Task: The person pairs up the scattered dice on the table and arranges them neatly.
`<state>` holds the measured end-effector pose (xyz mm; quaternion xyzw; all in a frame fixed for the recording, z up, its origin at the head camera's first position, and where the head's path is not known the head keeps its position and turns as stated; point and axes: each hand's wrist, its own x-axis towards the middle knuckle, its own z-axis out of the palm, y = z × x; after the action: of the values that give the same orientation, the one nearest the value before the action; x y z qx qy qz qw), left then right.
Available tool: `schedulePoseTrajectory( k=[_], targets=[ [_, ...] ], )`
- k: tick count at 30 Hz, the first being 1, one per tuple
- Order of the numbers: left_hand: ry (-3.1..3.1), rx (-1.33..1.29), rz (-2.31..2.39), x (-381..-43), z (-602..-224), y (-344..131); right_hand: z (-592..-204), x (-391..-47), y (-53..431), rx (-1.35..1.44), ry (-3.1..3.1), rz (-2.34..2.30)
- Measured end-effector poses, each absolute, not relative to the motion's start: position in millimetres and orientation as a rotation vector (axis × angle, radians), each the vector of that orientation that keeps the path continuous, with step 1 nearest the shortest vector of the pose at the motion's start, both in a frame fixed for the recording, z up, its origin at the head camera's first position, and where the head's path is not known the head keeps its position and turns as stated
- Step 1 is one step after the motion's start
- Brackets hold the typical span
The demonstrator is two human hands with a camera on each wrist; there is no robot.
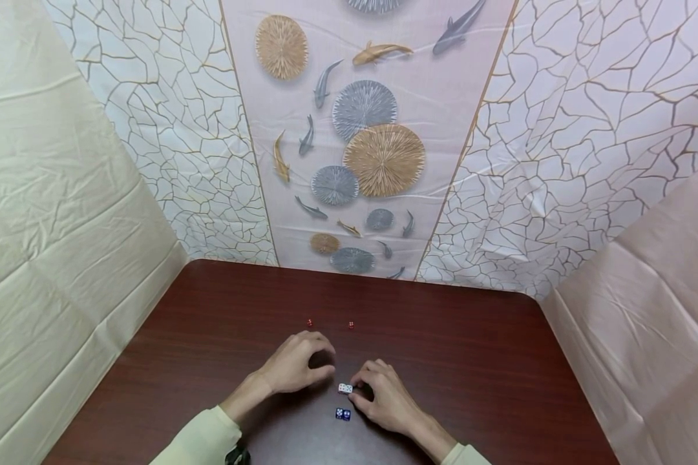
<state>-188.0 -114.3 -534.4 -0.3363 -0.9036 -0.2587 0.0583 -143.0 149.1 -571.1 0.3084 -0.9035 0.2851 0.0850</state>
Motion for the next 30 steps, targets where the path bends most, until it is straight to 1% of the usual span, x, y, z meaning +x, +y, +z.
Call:
schedulePoseTrajectory(
  k=[12,23,30],
  targets=[
    [-2.711,-0.835,-0.891,-217.9,-530.9,-136.2,-573.1,-142.8,150.1,0.926,-2.658,0.835],
    [-2.744,-0.651,-0.934,-241.1,-539.3,-145.6,-572.2,-142.2,149.7,0.933,-2.661,0.846],
    [-2.793,-0.597,-0.916,-252.6,-543.8,-149.7,-571.9,-142.1,149.4,0.935,-2.658,0.837]
  ],
)
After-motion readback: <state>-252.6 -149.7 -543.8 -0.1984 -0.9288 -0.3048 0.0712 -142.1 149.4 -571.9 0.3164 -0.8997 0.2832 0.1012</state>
